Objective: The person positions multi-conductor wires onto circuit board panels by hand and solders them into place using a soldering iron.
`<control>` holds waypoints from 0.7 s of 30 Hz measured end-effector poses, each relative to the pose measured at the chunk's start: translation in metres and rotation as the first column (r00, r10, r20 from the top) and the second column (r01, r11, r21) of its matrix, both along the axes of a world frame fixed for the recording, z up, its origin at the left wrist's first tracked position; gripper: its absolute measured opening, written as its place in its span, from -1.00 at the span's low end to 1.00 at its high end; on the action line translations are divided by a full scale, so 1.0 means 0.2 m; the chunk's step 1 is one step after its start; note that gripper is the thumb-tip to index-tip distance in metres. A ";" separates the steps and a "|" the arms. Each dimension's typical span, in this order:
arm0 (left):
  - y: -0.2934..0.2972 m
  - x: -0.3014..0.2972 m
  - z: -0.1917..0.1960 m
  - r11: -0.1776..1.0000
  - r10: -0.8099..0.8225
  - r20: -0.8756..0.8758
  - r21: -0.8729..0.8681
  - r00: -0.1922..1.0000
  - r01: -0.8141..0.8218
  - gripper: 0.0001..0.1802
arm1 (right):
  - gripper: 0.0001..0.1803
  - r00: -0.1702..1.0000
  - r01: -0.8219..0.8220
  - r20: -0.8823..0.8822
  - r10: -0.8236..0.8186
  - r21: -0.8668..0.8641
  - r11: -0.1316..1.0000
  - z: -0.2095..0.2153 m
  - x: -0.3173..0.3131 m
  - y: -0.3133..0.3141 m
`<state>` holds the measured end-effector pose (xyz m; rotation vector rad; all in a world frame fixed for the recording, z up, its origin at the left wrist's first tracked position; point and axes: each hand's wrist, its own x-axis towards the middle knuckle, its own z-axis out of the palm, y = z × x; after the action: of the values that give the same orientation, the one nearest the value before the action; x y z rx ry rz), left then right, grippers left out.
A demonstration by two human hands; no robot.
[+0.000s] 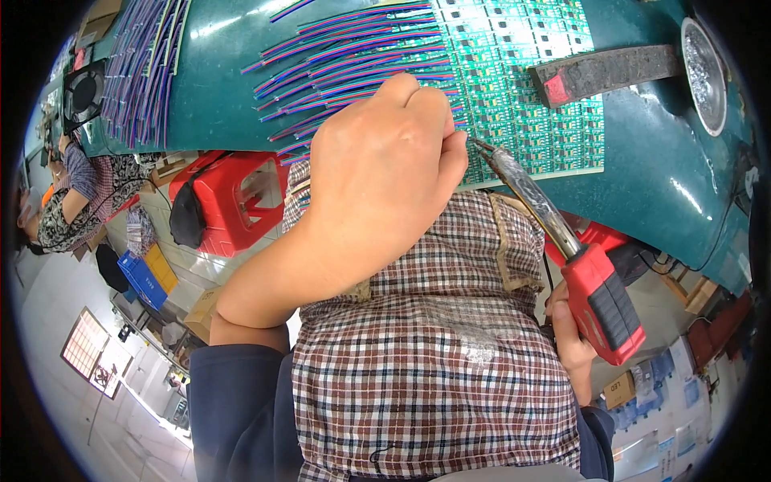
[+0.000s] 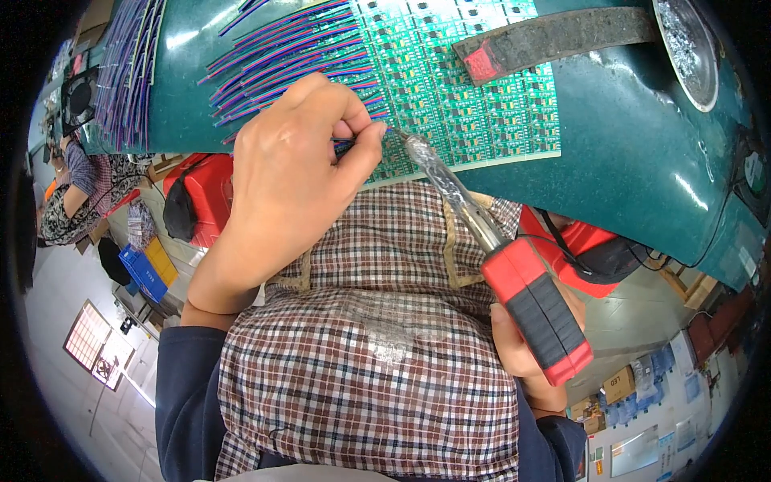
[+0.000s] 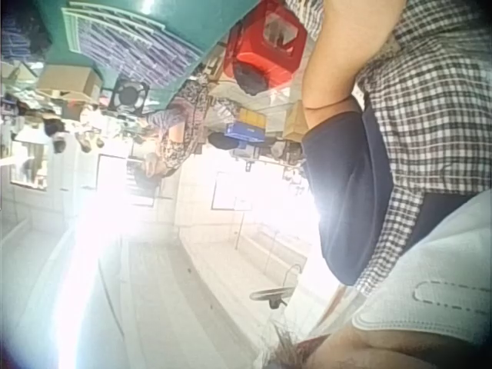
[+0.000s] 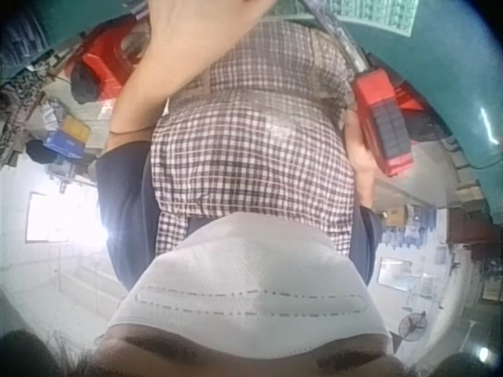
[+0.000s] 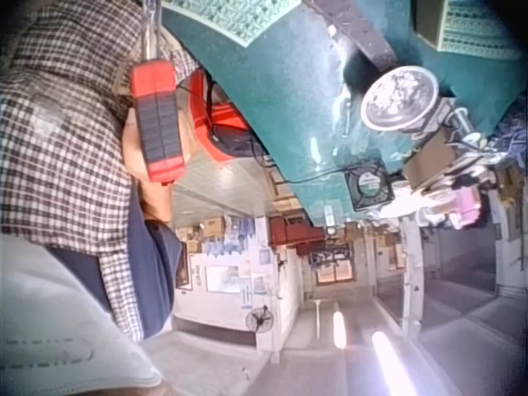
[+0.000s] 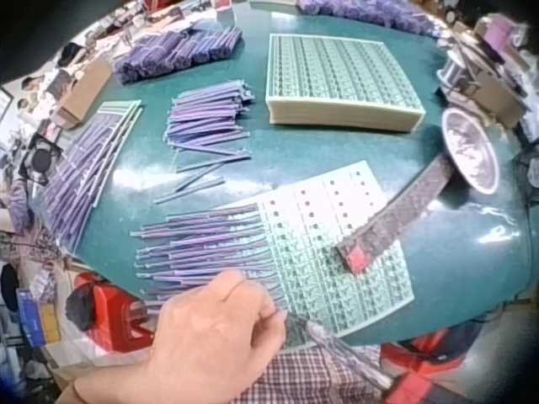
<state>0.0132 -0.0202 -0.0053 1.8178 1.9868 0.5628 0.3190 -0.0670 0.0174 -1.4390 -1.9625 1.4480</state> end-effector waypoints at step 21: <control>0.28 -0.34 -0.02 0.957 0.075 -0.197 0.290 0.977 -0.015 -0.90 | -0.69 0.997 0.044 -0.062 -0.045 -0.025 0.999 -0.04 0.07 -0.07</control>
<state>-0.0543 0.0357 -0.0097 2.0814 2.1816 0.7367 0.3327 -0.0808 0.0094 -1.4205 -1.8701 1.4838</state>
